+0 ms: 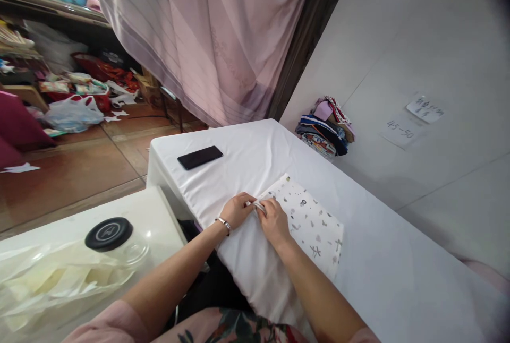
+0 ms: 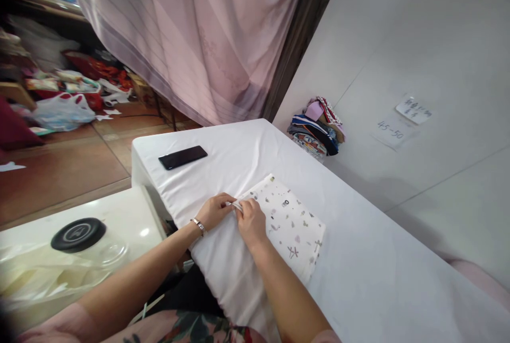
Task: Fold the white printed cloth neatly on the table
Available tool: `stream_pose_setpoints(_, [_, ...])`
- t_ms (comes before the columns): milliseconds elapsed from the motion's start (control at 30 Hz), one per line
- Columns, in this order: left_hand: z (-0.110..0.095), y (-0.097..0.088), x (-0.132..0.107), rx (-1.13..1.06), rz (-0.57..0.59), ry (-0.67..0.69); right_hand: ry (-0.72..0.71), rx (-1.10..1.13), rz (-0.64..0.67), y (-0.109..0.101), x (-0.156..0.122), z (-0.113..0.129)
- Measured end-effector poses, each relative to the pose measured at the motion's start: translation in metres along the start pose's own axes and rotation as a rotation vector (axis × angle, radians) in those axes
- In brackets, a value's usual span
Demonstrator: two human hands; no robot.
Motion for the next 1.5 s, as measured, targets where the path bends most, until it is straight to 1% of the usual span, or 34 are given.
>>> stream_pose_setpoints(100, [-0.002, 0.001, 0.0, 0.061, 0.0, 0.019, -0.018, 0.036, 0.042, -0.004, -0.002, 0.0])
stream_pose_setpoints(167, [-0.006, 0.001, -0.001, 0.135, 0.017, 0.028, -0.019, 0.032, 0.048, -0.009, -0.006, -0.001])
stream_pose_setpoints(300, [-0.011, 0.002, -0.002, 0.284, 0.042, 0.003, -0.017, -0.016, 0.042, -0.018, -0.017, -0.003])
stream_pose_setpoints(400, [-0.011, 0.002, -0.002, 0.334, 0.042, -0.011, -0.025, -0.037, 0.049, -0.022, -0.024, -0.004])
stream_pose_setpoints(500, [-0.011, 0.003, -0.002, 0.328, 0.051, 0.009, -0.031, -0.057, 0.064, -0.023, -0.028, -0.007])
stream_pose_setpoints(667, [-0.017, 0.007, -0.004, 0.284, 0.073, 0.156, -0.012, -0.012, 0.06, -0.021, -0.028, -0.01])
stream_pose_setpoints(700, [-0.018, 0.007, -0.004, 0.284, 0.079, 0.168, 0.002, 0.007, 0.058, -0.021, -0.027, -0.011])
stream_pose_setpoints(767, [-0.018, 0.008, -0.003, 0.285, 0.078, 0.15, 0.03, 0.049, 0.056, -0.02, -0.025, -0.013])
stream_pose_setpoints(833, [-0.017, 0.006, -0.002, 0.268, 0.06, 0.114, 0.063, 0.102, 0.06, -0.02, -0.022, -0.017])
stream_pose_setpoints(900, [-0.017, 0.005, -0.002, 0.221, 0.043, 0.106, 0.099, 0.175, 0.073, -0.02, -0.019, -0.023])
stream_pose_setpoints(1000, [-0.022, 0.002, -0.005, 0.129, -0.002, 0.152, 0.133, 0.265, 0.086, -0.02, -0.015, -0.029])
stream_pose_setpoints(1133, [-0.032, -0.005, -0.011, 0.07, -0.048, 0.224, 0.145, 0.255, 0.081, -0.02, -0.015, -0.03])
stream_pose_setpoints(1233, [-0.035, -0.006, -0.01, 0.112, -0.029, 0.221, 0.151, 0.24, 0.066, -0.021, -0.016, -0.029])
stream_pose_setpoints(1400, [-0.04, -0.002, -0.007, 0.247, 0.06, 0.244, 0.14, 0.26, 0.034, -0.023, -0.016, -0.027])
stream_pose_setpoints(1500, [-0.041, -0.002, -0.009, 0.271, 0.045, 0.26, 0.138, 0.267, 0.016, -0.024, -0.016, -0.027])
Point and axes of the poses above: each hand's wrist, its own x-axis towards the middle knuckle, its own y-axis out of the palm, z = x × y, the point moved 7 cm from there along x, towards the middle knuckle, and after that the axes turned 6 degrees about y, right-handed, at the moved point
